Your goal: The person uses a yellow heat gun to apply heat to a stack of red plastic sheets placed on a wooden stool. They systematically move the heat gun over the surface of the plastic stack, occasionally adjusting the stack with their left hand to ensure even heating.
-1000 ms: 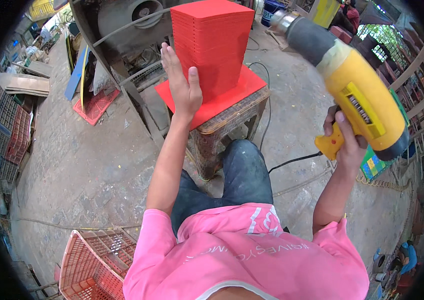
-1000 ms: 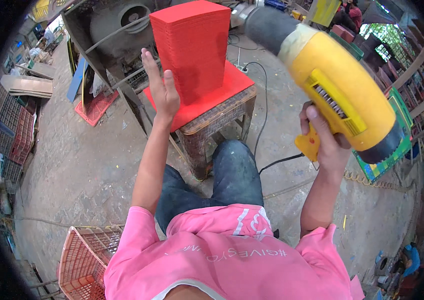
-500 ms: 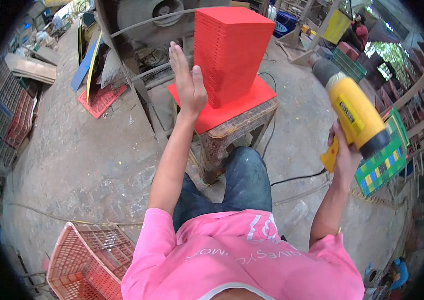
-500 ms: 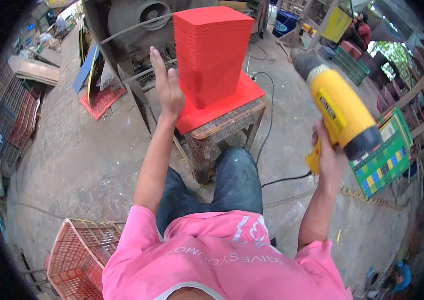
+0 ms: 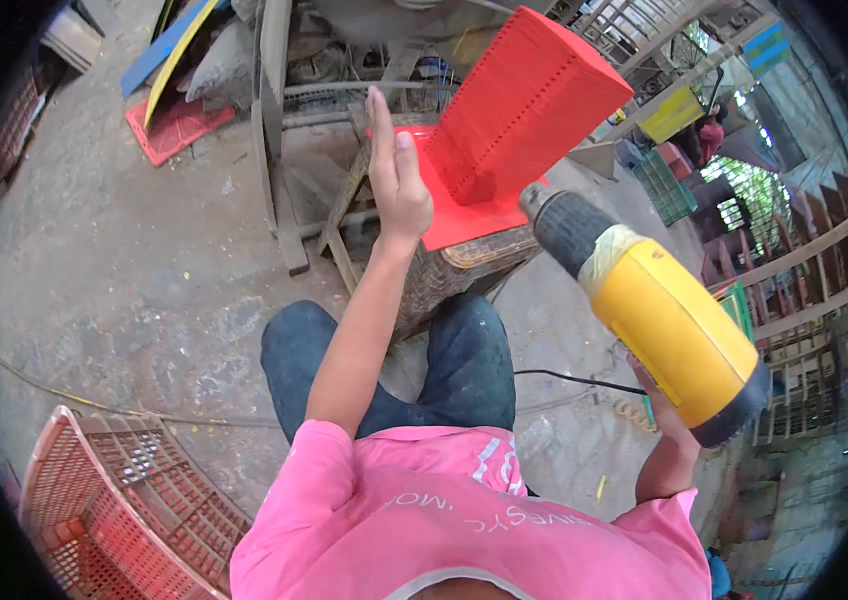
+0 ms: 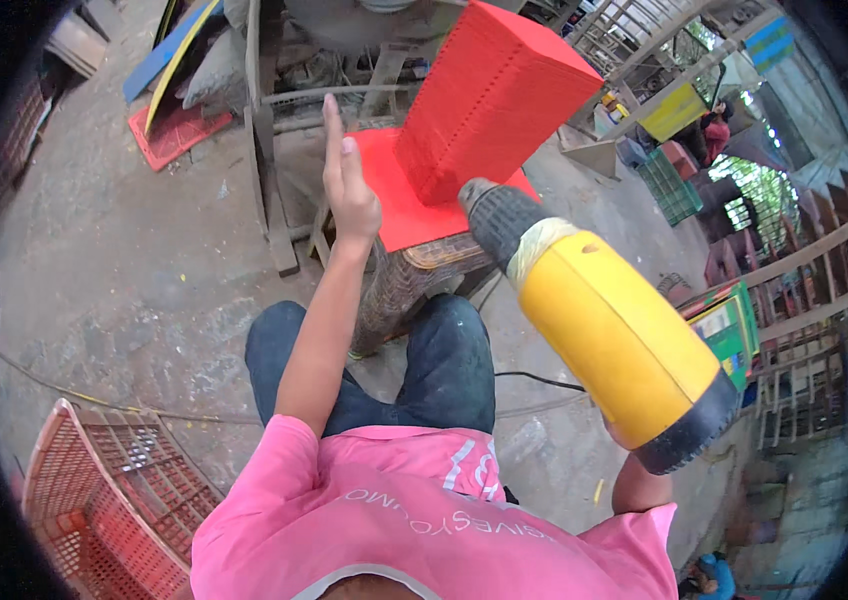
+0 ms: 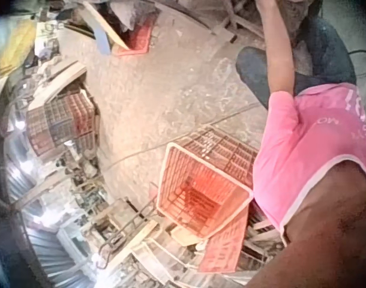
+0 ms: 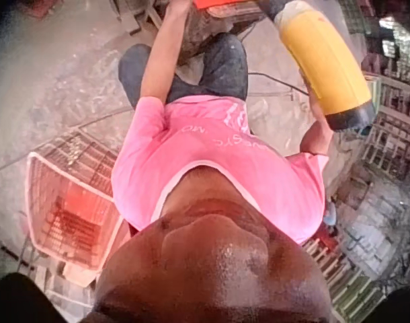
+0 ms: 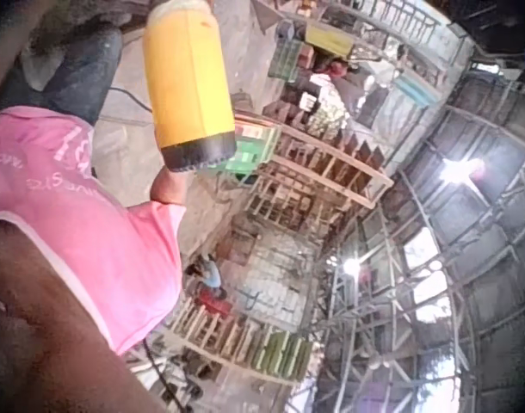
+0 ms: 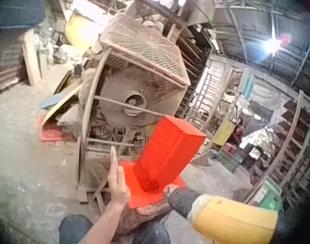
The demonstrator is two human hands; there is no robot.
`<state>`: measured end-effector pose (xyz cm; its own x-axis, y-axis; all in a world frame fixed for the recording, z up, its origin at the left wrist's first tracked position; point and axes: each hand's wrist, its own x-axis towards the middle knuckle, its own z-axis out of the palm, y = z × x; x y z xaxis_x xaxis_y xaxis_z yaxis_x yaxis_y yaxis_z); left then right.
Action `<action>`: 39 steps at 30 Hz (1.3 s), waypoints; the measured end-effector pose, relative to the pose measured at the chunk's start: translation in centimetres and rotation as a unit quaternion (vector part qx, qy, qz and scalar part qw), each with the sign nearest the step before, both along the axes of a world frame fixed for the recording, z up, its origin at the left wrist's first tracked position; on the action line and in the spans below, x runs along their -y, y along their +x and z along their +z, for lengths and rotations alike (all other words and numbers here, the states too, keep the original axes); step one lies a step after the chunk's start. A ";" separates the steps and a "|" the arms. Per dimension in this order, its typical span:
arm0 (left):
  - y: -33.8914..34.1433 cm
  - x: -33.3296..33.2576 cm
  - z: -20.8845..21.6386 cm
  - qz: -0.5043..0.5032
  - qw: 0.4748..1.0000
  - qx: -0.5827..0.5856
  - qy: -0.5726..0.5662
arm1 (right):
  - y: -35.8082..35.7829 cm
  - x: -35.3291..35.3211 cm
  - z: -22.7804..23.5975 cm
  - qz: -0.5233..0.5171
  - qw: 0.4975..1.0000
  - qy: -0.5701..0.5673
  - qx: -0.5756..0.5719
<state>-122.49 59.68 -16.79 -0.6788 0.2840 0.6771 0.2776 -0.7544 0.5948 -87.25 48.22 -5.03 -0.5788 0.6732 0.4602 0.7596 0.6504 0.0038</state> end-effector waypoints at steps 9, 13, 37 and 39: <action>-2.3 -1.3 -3.4 0.048 0.999 0.019 -0.013 | -6.2 0.8 5.3 0.030 0.987 0.042 0.153; -2.6 -1.0 -4.2 0.029 1.000 0.007 0.000 | -8.3 0.5 6.9 0.018 0.973 0.020 0.227; -4.8 -0.1 -5.2 0.032 0.999 -0.010 -0.024 | -15.4 0.3 8.9 0.000 0.983 0.106 0.149; -4.5 0.0 -5.2 0.030 0.999 -0.010 -0.028 | -14.5 0.3 8.1 0.002 0.977 0.064 0.205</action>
<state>-126.94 59.72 -22.01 -0.6819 0.2813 0.6752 0.3339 -0.7016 0.6295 -101.76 47.89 3.08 -0.7352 0.6220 0.2693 0.6739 0.6282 0.3889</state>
